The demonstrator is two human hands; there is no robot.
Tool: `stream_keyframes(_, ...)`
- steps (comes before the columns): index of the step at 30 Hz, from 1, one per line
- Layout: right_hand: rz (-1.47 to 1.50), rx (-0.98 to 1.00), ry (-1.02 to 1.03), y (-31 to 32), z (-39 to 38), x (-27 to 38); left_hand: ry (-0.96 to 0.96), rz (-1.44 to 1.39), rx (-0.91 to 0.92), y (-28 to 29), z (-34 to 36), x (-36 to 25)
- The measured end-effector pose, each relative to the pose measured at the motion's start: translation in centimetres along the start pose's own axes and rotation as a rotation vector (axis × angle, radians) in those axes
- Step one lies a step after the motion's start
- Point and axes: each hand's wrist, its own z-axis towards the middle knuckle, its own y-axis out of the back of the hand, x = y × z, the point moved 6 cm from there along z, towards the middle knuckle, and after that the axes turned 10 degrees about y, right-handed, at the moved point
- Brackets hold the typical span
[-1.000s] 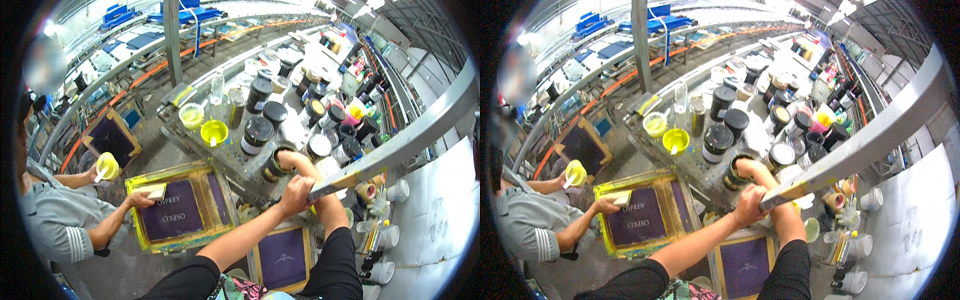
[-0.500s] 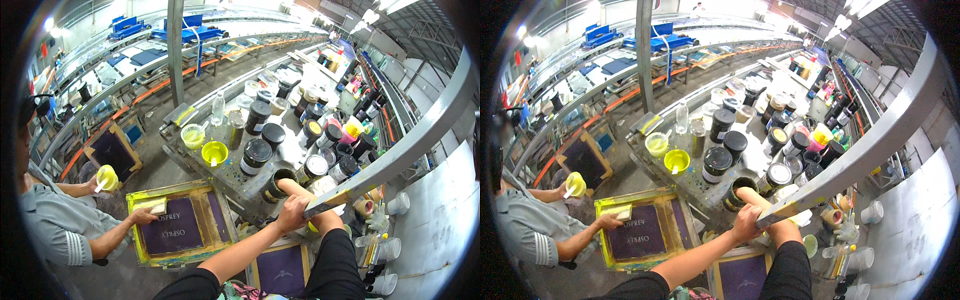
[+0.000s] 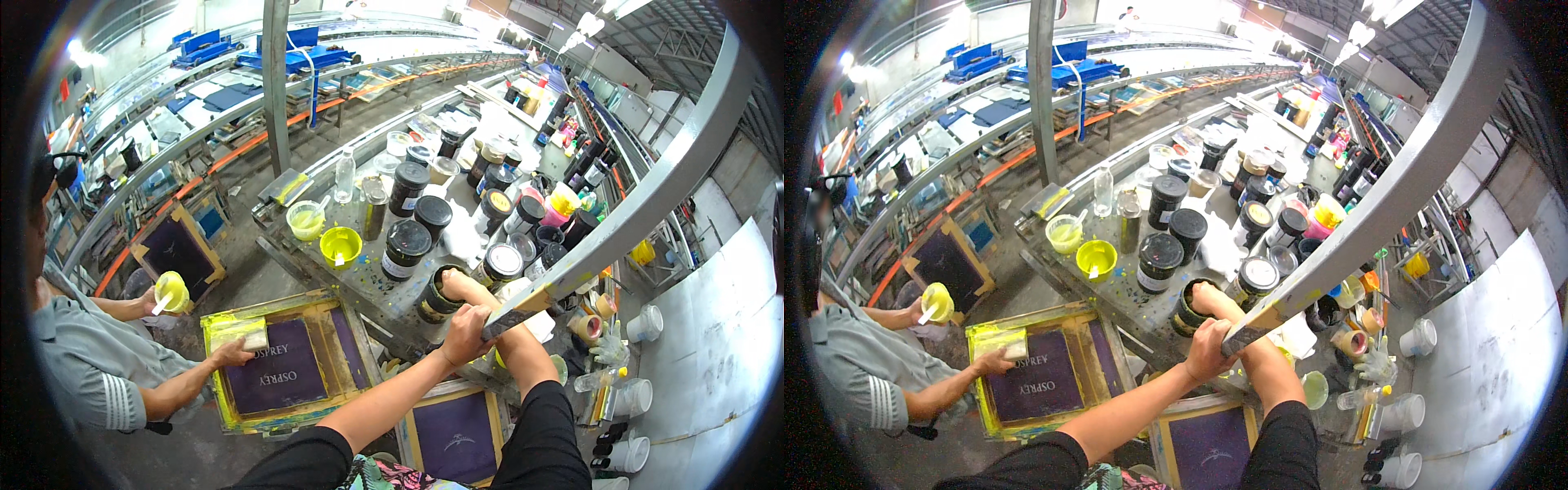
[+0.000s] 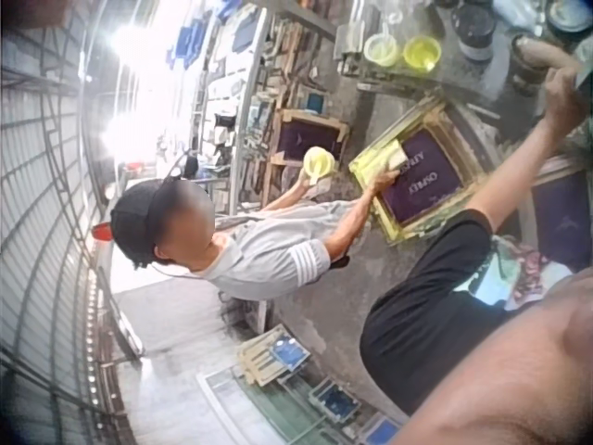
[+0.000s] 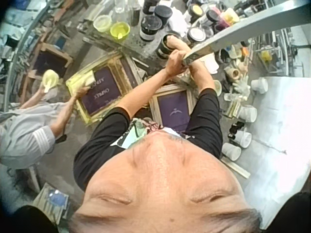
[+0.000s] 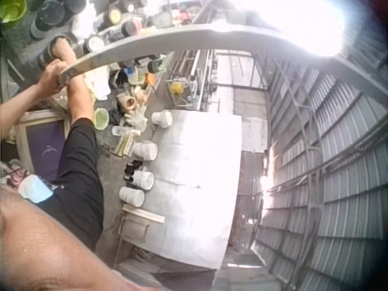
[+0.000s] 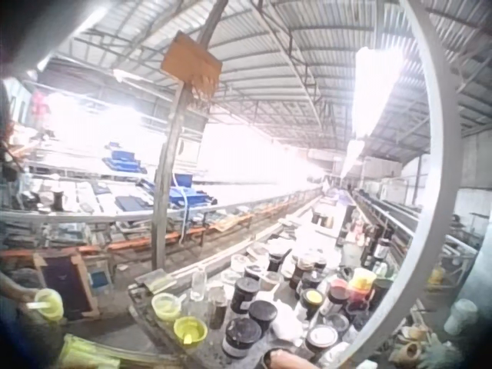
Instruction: The person pours yellow ink onto a screen printing frame and uses a squeegee to spread the ink across the mesh. They then wipe the screen with a cloth and repeat the process while another person works nearby.
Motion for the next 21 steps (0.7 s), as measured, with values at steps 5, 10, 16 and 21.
stream_keyframes(5, -0.004, 0.083, 0.004, -4.3, 1.8, -4.4, -0.018, -0.029, 0.025, -0.9, 0.4, -0.8)
stream_keyframes(10, 0.017, -0.056, 0.132, -0.8, 0.9, 2.9, 0.032, 0.065, 0.037, 1.3, -0.7, 1.0)
stream_keyframes(16, -0.070, -0.156, 0.239, 2.2, -2.8, 2.4, 0.003, 0.000, 0.027, -0.3, -0.3, 0.2)
stream_keyframes(21, -0.059, -0.241, 0.241, 2.4, -2.7, 2.2, 0.006, -0.001, 0.034, -0.4, -0.1, 0.0)
